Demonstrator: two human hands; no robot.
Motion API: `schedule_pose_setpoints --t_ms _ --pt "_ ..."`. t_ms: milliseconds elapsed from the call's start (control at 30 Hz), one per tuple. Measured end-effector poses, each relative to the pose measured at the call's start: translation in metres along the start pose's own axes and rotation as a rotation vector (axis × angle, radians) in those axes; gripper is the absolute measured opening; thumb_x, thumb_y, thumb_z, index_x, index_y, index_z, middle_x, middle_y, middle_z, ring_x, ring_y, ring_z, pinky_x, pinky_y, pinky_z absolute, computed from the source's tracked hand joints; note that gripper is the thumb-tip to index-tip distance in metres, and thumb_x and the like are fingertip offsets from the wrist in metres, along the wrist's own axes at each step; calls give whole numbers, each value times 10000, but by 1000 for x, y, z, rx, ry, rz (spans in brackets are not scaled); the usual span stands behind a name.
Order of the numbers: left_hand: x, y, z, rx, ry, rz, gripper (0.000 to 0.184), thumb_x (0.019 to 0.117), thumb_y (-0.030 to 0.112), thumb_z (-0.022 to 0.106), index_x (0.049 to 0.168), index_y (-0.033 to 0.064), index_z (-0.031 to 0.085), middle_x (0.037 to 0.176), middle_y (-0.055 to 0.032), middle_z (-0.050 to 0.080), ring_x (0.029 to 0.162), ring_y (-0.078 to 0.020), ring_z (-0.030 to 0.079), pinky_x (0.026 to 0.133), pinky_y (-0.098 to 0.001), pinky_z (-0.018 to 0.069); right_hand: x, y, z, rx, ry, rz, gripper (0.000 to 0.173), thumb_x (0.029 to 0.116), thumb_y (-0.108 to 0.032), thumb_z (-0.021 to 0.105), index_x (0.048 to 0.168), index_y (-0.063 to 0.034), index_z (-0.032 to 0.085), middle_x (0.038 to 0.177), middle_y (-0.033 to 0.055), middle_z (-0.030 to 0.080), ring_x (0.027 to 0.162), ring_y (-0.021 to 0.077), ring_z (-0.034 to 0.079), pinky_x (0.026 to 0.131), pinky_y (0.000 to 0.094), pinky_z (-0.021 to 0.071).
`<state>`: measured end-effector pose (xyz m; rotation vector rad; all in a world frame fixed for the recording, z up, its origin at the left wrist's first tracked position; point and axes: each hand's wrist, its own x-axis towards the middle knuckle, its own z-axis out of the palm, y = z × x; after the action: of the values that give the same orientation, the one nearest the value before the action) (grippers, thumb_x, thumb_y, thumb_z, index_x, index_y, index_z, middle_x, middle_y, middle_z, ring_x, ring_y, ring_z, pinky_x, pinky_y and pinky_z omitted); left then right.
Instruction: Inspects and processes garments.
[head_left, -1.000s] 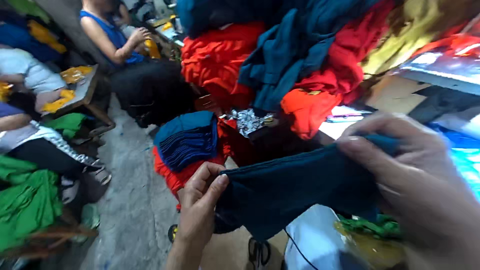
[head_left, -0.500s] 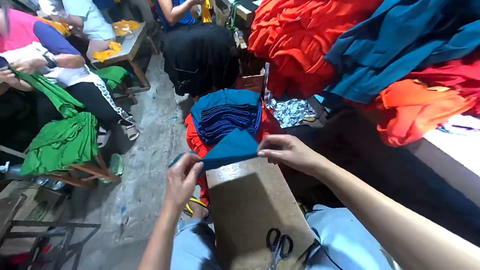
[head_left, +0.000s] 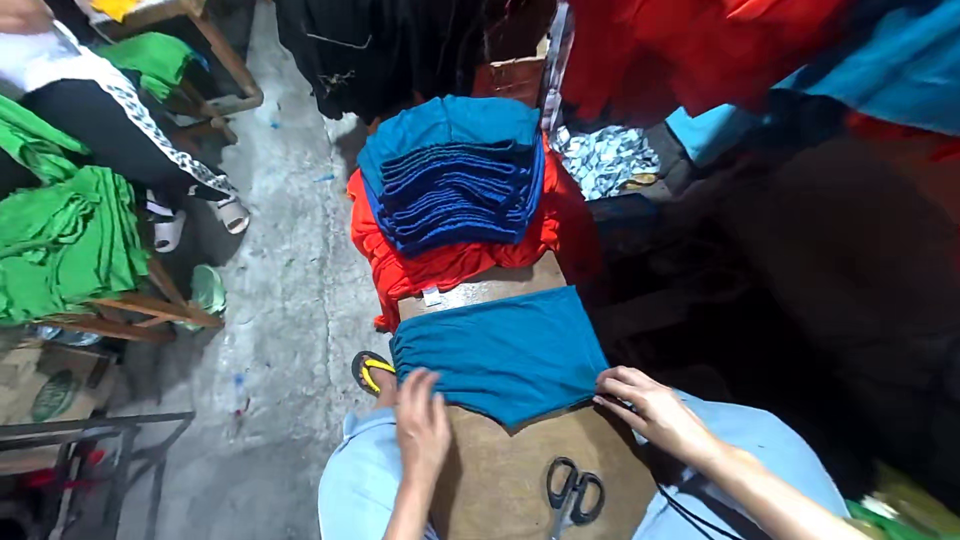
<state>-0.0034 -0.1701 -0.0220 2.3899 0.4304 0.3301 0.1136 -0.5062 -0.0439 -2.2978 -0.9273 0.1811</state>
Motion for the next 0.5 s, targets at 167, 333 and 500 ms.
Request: schedule_pose_setpoints --t_ms 167,333,500 --pt "46 -60 1 -720 14 -1003 511 1117 434 280 1366 51 509 1147 -151 595 968 -243 586 778 -417 493 8 4 -16 -44 -97 17 211 930 -193 627 926 -14 741 1025 164 715 984 355 700 849 510 578" --pt "41 -62 15 -893 -18 -860 402 1067 226 533 1390 -12 525 1232 -212 634 1079 -268 642 916 -452 543 -2 7 -20 -43 -180 78 284 935 -232 593 956 11 739 1017 216 700 944 401 696 822 559 570" --pt "30 -44 4 -614 91 -738 490 872 76 785 1284 -17 538 1143 -214 639 1035 -275 645 905 -450 536 -2 -7 -45 -10 -384 223 240 921 -124 658 1031 81 716 1100 329 660 1014 510 656 869 650 522"
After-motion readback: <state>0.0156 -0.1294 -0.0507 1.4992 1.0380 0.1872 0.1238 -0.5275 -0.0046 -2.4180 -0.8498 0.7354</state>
